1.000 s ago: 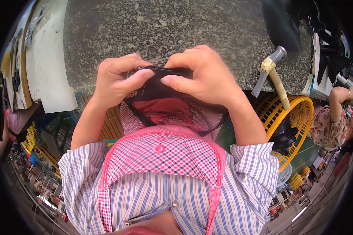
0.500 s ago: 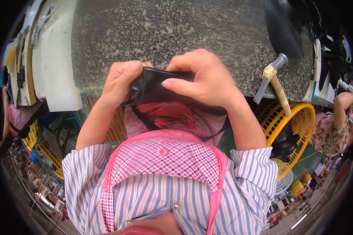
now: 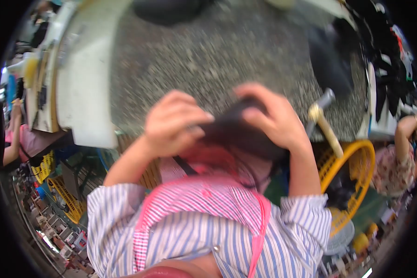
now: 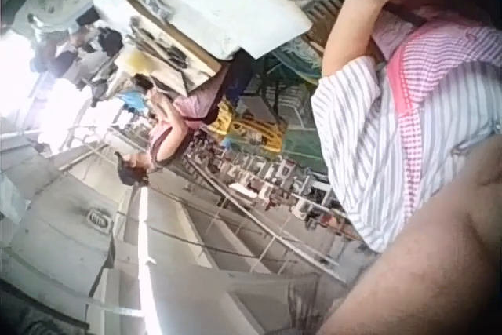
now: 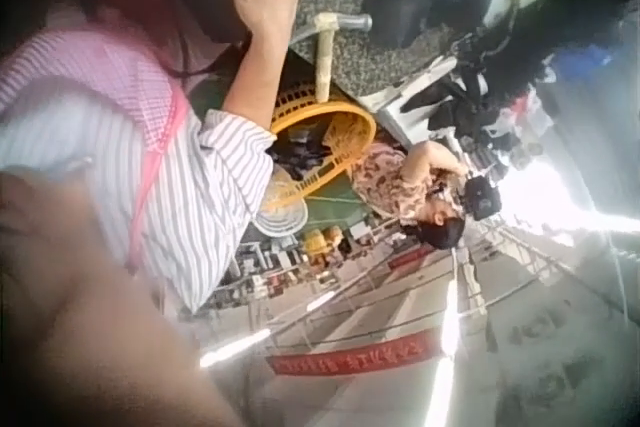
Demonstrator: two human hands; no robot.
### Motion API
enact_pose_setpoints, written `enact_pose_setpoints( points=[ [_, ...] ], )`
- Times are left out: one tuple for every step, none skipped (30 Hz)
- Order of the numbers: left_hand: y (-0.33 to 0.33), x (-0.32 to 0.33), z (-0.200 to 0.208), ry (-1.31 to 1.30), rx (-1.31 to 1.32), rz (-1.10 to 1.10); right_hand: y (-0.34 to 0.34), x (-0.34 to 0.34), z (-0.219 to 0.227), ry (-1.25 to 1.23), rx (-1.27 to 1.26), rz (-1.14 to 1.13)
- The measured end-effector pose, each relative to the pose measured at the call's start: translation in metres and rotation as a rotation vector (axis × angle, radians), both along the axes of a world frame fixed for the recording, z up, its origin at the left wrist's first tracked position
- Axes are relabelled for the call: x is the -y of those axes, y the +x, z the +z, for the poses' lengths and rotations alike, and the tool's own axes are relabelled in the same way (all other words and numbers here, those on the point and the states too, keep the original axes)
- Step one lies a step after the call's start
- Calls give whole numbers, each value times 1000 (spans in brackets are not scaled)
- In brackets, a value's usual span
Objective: Hammering and folding the edges of leather shoe components on a production line.
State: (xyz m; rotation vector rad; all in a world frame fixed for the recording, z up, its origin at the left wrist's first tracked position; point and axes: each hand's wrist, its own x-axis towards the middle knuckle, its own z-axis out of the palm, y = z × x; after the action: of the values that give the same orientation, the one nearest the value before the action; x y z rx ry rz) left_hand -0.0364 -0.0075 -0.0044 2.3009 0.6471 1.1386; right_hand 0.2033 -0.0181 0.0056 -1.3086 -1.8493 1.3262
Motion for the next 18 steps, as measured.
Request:
enact_pose_setpoints(
  points=[
    [8, -4, -1, 77, -1, 17, 10, 2, 2, -60, -5, -38],
    [13, -6, 0, 138, -5, 41, 14, 5, 6, -82, -75, -120],
    [18, -10, 13, 187, -75, 8, 18, 10, 19, -152, -318, -304],
    [20, -14, 27, 154, -117, 16, 33, 11, 29, 66, -269, -391],
    [21, -29, 33, 155, -53, 53, 55, 12, 35, 317, -198, -477],
    [22, -50, 34, 150, 14, 84, 82, 11, 38, 476, -148, -677],
    [24, -73, 31, 129, -37, 216, 115, 11, 52, 600, -73, -796],
    [18, -96, 22, 107, -106, 368, 153, 2, 49, 737, -62, -860],
    [9, -118, 9, 145, -186, 494, 186, -12, 43, 795, -17, -858],
    [8, -138, -1, 180, -254, 610, 219, -24, 34, 766, 152, -856],
    [13, -151, -1, 194, -250, 597, 230, -33, 32, 692, 428, -817],
    [12, -158, -4, 221, -313, 684, 233, -43, 17, 588, 677, -750],
    [19, -168, -6, 252, -346, 754, 232, -41, 6, 659, 938, -761],
    [29, -176, -10, 261, -346, 746, 226, -43, -3, 722, 1197, -760],
    [41, -184, -17, 209, -384, 759, 216, -43, -7, 780, 1069, -767],
    [46, -191, -26, 155, -431, 779, 199, -48, -9, 843, 980, -770],
    [36, -206, -41, 258, -333, 783, 170, -54, -2, 819, 852, -731],
    [38, -206, -36, 257, -343, 769, 146, -58, 4, 779, 748, -701]
  ],
)
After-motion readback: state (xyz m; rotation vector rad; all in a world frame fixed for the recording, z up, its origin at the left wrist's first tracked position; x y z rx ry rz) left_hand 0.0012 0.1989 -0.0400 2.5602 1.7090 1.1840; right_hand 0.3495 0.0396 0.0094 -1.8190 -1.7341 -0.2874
